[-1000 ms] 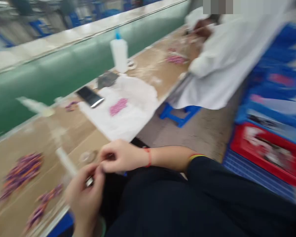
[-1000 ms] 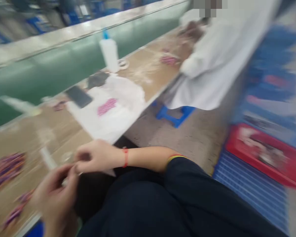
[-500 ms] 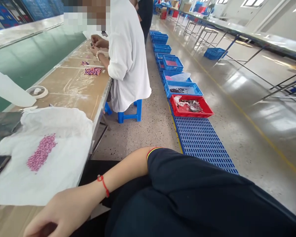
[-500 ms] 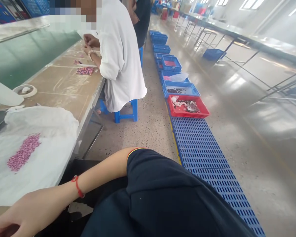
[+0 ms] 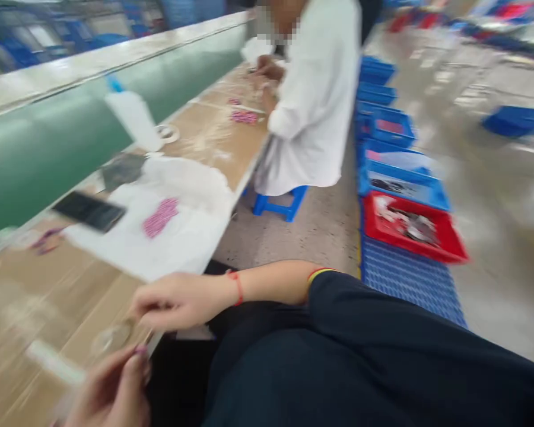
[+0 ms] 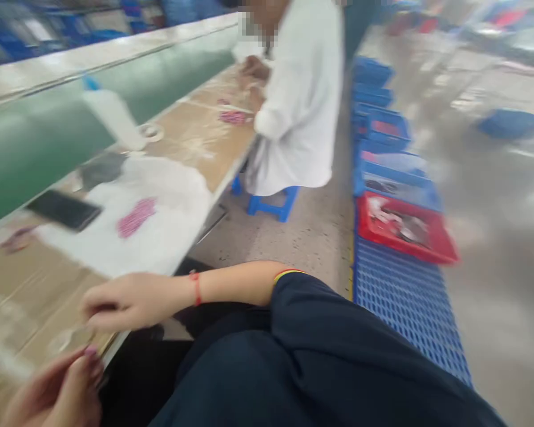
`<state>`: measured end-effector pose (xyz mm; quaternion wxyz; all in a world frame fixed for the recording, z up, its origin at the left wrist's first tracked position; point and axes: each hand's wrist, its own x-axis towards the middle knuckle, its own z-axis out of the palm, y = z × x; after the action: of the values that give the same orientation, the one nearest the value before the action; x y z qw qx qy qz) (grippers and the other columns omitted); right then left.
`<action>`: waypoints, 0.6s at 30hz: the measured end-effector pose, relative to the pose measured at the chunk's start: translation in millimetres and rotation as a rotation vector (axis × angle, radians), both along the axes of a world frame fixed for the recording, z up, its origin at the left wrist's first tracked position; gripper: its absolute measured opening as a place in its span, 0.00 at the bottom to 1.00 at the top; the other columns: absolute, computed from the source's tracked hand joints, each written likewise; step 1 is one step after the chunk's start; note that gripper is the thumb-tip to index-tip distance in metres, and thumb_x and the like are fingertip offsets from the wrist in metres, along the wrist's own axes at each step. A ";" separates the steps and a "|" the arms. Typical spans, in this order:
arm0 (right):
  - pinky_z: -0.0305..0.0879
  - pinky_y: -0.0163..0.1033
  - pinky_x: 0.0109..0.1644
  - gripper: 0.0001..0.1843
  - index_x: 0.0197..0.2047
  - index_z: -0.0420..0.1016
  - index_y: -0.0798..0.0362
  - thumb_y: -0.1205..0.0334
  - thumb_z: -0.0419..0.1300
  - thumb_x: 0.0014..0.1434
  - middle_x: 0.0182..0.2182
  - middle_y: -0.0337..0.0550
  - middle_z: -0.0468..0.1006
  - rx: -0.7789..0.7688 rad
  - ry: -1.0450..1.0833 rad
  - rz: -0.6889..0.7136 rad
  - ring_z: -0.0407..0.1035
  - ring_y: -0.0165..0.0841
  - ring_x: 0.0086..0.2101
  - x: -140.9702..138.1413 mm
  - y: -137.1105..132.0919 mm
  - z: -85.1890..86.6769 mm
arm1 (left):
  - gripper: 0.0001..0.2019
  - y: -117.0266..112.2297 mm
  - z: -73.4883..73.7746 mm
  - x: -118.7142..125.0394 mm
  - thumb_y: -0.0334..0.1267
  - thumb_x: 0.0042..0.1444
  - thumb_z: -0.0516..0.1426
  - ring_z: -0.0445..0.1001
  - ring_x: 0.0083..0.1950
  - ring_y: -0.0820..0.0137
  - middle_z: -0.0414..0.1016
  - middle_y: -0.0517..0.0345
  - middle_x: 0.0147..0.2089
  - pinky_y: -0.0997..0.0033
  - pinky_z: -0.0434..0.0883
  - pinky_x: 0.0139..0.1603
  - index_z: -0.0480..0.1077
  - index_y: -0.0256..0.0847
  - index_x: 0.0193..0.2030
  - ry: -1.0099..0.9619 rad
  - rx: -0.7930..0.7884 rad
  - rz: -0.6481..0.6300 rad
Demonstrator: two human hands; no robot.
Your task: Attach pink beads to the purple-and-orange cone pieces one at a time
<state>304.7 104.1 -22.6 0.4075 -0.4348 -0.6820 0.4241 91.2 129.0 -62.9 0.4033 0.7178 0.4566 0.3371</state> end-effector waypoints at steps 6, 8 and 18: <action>0.59 0.35 0.36 0.07 0.32 0.62 0.52 0.71 0.52 0.61 0.28 0.35 0.65 0.088 0.002 0.009 0.59 0.29 0.29 -6.1 15.4 -15.9 | 0.06 -16.1 0.7 3.7 0.38 0.50 0.67 0.77 0.21 0.71 0.79 0.58 0.23 0.78 0.74 0.23 0.76 0.39 0.30 -0.220 -0.178 0.104; 0.58 0.35 0.34 0.06 0.32 0.63 0.51 0.70 0.52 0.61 0.27 0.36 0.67 0.091 -0.050 0.035 0.60 0.29 0.28 -11.2 22.5 -20.0 | 0.04 -14.4 -1.7 -1.1 0.35 0.51 0.66 0.77 0.21 0.72 0.78 0.59 0.22 0.78 0.74 0.24 0.76 0.38 0.31 -0.237 -0.207 0.104; 0.57 0.36 0.34 0.07 0.30 0.61 0.51 0.68 0.52 0.61 0.25 0.38 0.68 0.219 -0.570 0.261 0.62 0.30 0.28 -34.3 67.0 -17.2 | 0.01 -12.4 -16.5 -30.5 0.32 0.51 0.64 0.75 0.22 0.74 0.77 0.59 0.24 0.78 0.72 0.25 0.77 0.38 0.31 -0.261 -0.208 0.172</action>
<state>270.3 171.1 -39.8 0.1866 -0.3984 -0.8601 0.2581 60.7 116.7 -79.4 0.5009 0.5805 0.4926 0.4117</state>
